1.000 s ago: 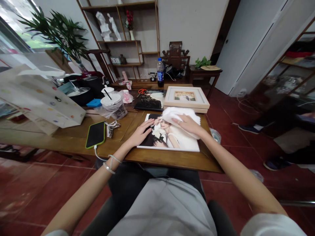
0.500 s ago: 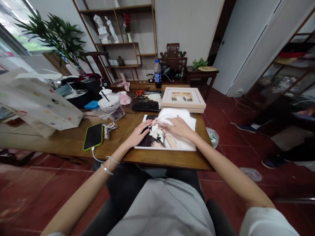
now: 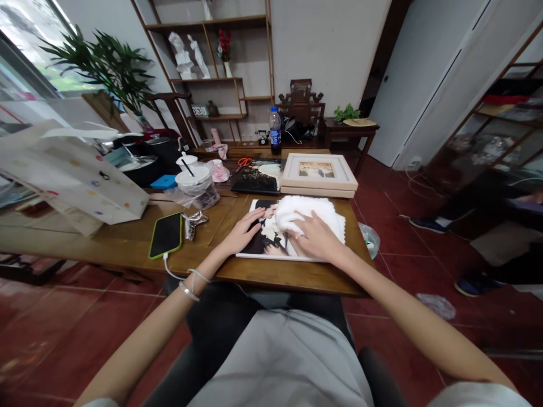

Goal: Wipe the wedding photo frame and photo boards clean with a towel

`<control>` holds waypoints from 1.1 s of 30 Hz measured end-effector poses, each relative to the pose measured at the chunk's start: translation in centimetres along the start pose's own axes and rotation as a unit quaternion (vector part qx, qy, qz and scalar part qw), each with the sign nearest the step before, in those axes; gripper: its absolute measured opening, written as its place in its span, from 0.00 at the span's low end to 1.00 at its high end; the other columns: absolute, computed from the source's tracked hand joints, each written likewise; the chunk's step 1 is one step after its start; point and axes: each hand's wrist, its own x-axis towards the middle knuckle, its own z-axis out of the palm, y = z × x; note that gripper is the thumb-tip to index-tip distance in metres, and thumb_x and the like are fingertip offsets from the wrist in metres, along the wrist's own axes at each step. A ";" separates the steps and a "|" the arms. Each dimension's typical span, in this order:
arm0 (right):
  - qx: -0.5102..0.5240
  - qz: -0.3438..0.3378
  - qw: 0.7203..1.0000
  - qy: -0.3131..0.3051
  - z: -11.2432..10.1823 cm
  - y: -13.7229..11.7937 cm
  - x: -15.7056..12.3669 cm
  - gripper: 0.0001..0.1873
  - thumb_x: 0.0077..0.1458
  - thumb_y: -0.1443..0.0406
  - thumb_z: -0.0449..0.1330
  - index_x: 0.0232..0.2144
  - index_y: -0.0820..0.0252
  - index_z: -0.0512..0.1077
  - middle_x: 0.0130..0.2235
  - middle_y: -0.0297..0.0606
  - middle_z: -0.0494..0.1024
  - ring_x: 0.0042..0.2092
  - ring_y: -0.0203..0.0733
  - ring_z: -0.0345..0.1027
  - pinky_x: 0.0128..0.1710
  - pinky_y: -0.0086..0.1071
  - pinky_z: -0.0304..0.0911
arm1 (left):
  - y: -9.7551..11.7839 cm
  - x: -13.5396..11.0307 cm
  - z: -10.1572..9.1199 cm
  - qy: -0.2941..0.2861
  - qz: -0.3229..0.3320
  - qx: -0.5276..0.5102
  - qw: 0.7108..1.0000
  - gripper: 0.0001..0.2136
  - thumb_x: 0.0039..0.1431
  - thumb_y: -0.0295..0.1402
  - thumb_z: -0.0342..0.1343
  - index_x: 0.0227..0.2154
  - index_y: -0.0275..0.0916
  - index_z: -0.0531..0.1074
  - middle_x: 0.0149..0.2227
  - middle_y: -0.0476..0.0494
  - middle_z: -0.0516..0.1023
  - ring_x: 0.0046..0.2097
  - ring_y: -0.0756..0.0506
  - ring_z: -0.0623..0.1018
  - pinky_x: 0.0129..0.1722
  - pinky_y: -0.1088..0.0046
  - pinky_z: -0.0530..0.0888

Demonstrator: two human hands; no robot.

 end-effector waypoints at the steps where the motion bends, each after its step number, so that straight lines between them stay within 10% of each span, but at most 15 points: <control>1: 0.001 0.014 1.000 0.005 -0.4 0.7 -0.4 0.18 0.59 0.64 0.46 0.48 0.60 0.69 0.53 0.43 0.70 0.56 0.52 0.58 0.57 0.49 0.45 | 0.0 0.0 0.0 0.000 -0.001 -0.001 1.000 0.18 0.61 0.34 0.44 0.53 0.39 0.64 0.59 0.39 0.62 0.61 0.44 0.59 0.61 0.58 0.54; 9: 0.021 0.107 0.994 -0.020 -2.2 4.1 -3.2 0.19 0.58 0.59 0.46 0.45 0.57 0.71 0.48 0.40 0.74 0.54 0.56 0.60 0.51 0.47 0.55 | 0.2 0.0 0.0 -0.001 -0.008 0.000 1.000 0.19 0.61 0.34 0.44 0.53 0.38 0.64 0.59 0.38 0.62 0.61 0.43 0.60 0.61 0.58 0.55; 21: 0.048 -0.006 0.993 -0.112 -4.0 -5.2 -9.3 0.15 0.58 0.58 0.48 0.42 0.49 0.73 0.59 0.33 0.61 0.59 0.51 0.53 0.58 0.48 0.51 | -0.1 -0.1 0.2 0.004 -0.006 -0.001 1.000 0.19 0.60 0.32 0.45 0.53 0.38 0.64 0.59 0.39 0.61 0.61 0.44 0.60 0.61 0.59 0.54; 33: 0.046 0.063 0.997 -0.021 -2.0 3.1 0.8 0.21 0.59 0.54 0.45 0.44 0.57 0.72 0.45 0.42 0.76 0.46 0.54 0.66 0.49 0.46 0.56 | 0.0 -0.1 0.1 0.004 -0.006 -0.001 1.000 0.18 0.60 0.32 0.44 0.53 0.38 0.64 0.59 0.39 0.62 0.62 0.44 0.59 0.61 0.58 0.54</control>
